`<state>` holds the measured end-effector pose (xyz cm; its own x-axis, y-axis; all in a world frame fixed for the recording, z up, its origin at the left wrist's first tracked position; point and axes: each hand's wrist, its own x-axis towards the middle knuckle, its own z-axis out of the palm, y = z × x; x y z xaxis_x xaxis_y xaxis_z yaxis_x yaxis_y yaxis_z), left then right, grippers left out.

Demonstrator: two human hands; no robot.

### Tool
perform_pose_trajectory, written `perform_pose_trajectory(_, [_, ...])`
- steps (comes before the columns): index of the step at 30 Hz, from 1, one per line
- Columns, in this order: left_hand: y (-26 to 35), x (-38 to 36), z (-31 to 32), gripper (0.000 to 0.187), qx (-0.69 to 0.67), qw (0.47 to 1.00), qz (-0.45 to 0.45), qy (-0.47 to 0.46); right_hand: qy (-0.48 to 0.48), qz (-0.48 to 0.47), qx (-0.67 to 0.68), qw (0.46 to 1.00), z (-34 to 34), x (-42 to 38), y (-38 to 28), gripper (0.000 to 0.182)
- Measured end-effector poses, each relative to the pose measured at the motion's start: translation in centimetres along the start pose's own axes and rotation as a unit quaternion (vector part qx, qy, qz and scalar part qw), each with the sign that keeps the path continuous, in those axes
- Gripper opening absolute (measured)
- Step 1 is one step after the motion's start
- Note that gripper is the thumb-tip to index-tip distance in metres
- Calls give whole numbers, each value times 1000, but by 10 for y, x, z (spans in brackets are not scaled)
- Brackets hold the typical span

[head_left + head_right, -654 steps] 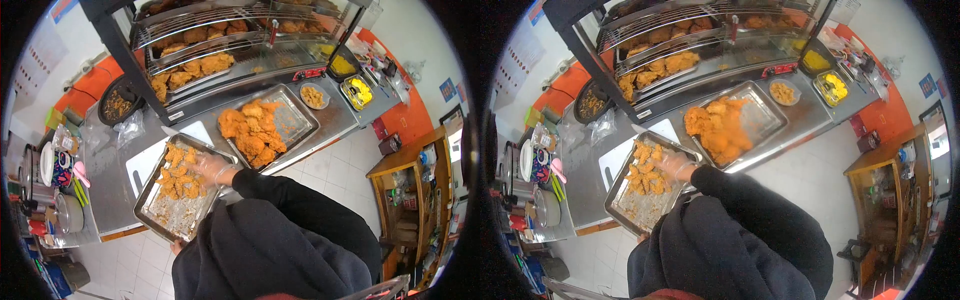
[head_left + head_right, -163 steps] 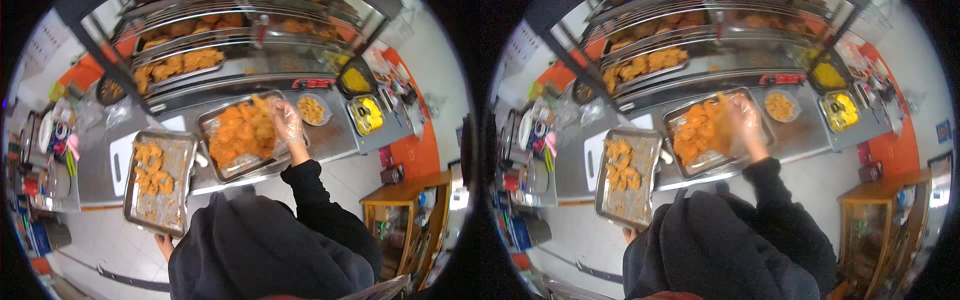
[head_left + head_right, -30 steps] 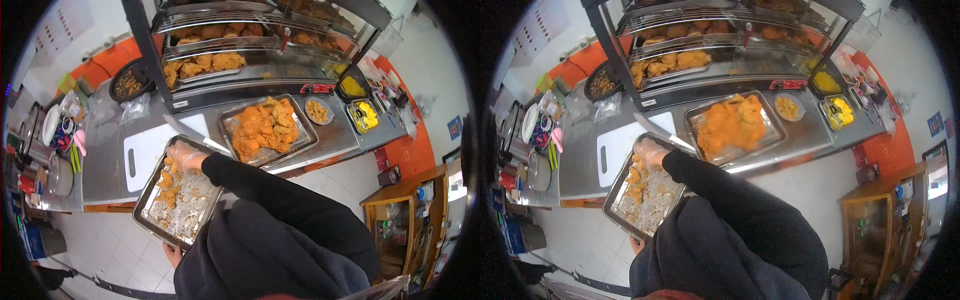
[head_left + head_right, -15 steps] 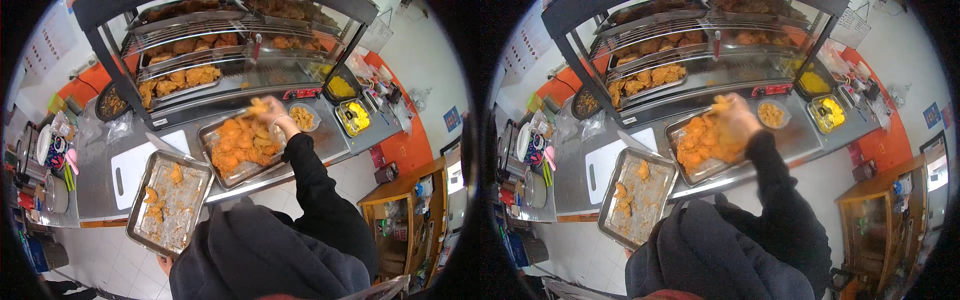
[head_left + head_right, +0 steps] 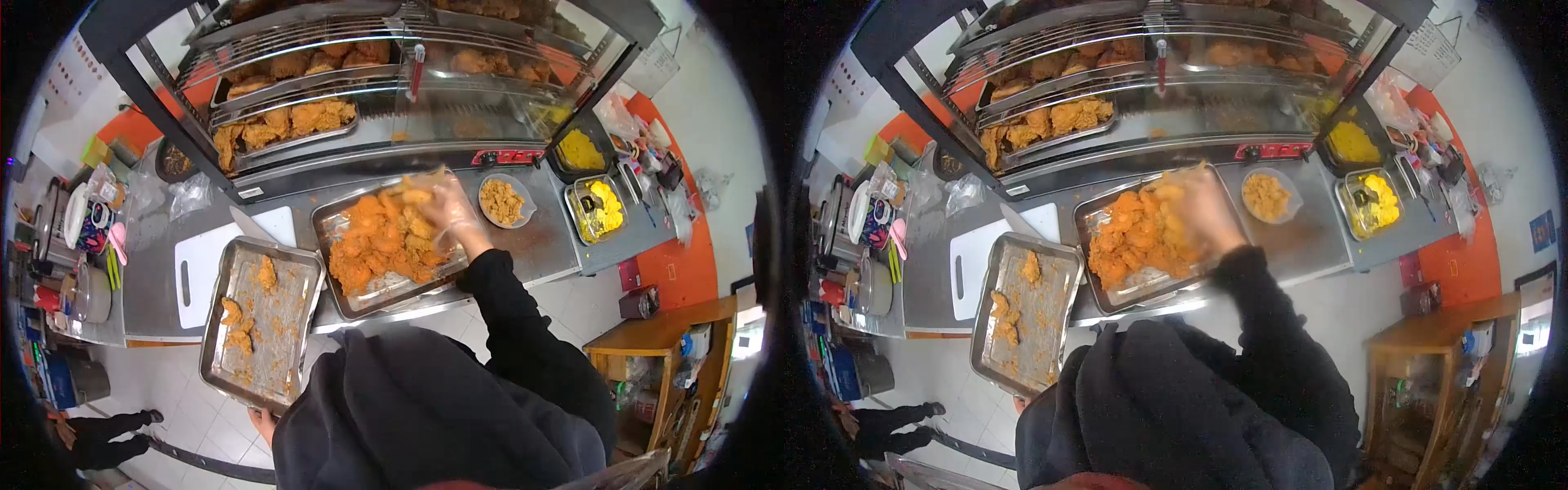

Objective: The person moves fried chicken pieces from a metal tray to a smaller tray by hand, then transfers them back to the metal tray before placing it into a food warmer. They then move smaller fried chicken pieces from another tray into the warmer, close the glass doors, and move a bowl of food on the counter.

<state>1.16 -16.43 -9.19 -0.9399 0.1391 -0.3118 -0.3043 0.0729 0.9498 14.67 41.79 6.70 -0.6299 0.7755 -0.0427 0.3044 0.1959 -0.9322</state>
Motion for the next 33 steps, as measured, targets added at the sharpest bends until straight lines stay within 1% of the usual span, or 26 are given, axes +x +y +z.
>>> perform_pose_trajectory(1, [-2, 2, 0, 37, 16, 1000, 2, 8, 19, -136, -138, 981, 6, 2, 11, 50])
perform_pose_trajectory(2, [-3, 1, 1, 41, 32, 999, 5, 16, 37, -269, -269, 924, 11, 2, 10, 49])
perform_pose_trajectory(3, [-4, 0, 2, 41, 33, 999, 3, 21, 17, -286, -317, 904, 13, 2, 8, 32])
perform_pose_trajectory(4, [-5, 0, 3, 40, 9, 1000, -11, 20, 11, -288, -315, 904, 12, 1, 5, 32])
perform_pose_trajectory(6, [6, -10, 8, 39, -21, 999, -21, 44, -50, -252, -350, 901, 20, 3, -8, 46])
perform_pose_trajectory(7, [25, -18, 21, 37, 12, 999, -22, 47, 3, -271, -379, 885, 25, -5, -29, 44])
perform_pose_trajectory(8, [38, -23, 32, 36, 45, 997, -25, 50, -10, -280, -373, 884, 29, -6, -41, 44])
perform_pose_trajectory(10, [33, -25, 39, 33, -23, 998, 18, 59, -35, -247, -354, 901, 32, -5, -51, 38])
perform_pose_trajectory(11, [44, -30, 43, 34, -10, 999, -4, 42, -37, -286, -344, 894, 34, 4, -40, 35])
perform_pose_trajectory(12, [47, -31, 47, 38, -26, 998, -4, 52, -39, -324, -332, 885, 36, 15, -24, 31])
perform_pose_trajectory(14, [38, -29, 43, 41, -44, 997, 5, 58, -41, -204, -322, 924, 45, 27, -8, 19])
perform_pose_trajectory(16, [46, -31, 42, 41, -7, 999, -17, 45, 39, -187, -291, 938, 51, 20, -13, 11])
perform_pose_trajectory(17, [50, -33, 43, 40, -30, 997, -51, 41, 48, -158, -276, 947, 53, 34, 11, 12])
perform_pose_trajectory(18, [47, -33, 42, 40, -37, 997, -54, 50, 45, -130, -212, 968, 54, 26, 1, 12])
perform_pose_trajectory(19, [45, -32, 41, 40, -33, 998, -43, 42, 33, -87, -190, 977, 54, 30, 9, 12])
perform_pose_trajectory(21, [44, -31, 39, 38, -10, 999, -30, 30, 2, -15, -163, 987, 52, 20, -7, 16])
perform_pose_trajectory(22, [44, -31, 39, 38, -16, 999, -30, 28, 4, -19, -167, 986, 53, 23, -4, 16])
perform_pose_trajectory(24, [50, -31, 41, 39, -54, 998, -36, 20, -37, -104, -174, 978, 51, 15, -17, 23])
perform_pose_trajectory(25, [53, -32, 43, 39, -35, 999, -9, 22, -74, -28, -264, 961, 45, 13, -24, 32])
perform_pose_trajectory(26, [50, -29, 40, 40, -20, 1000, -2, 18, -65, -22, -270, 960, 44, 10, -29, 32])
perform_pose_trajectory(28, [41, -27, 34, 39, -31, 999, -27, 3, -54, -32, -326, 943, 45, 7, -35, 37])
perform_pose_trajectory(29, [41, -25, 36, 39, -33, 999, -27, -1, -29, -20, -345, 938, 52, -2, -56, 38])
perform_pose_trajectory(30, [42, -25, 36, 37, -30, 999, -22, 7, -30, -20, -346, 938, 63, -2, -59, 38])
perform_pose_trajectory(31, [45, -26, 34, 36, -25, 999, -20, 16, -3, -158, -339, 927, 75, 0, -63, 35])
perform_pose_trajectory(32, [45, -26, 32, 36, -22, 999, -22, 21, 23, -294, -322, 900, 91, -2, -65, 32])
perform_pose_trajectory(33, [45, -24, 30, 34, -18, 999, -35, 13, -38, -243, -273, 930, 119, -13, -80, 29])
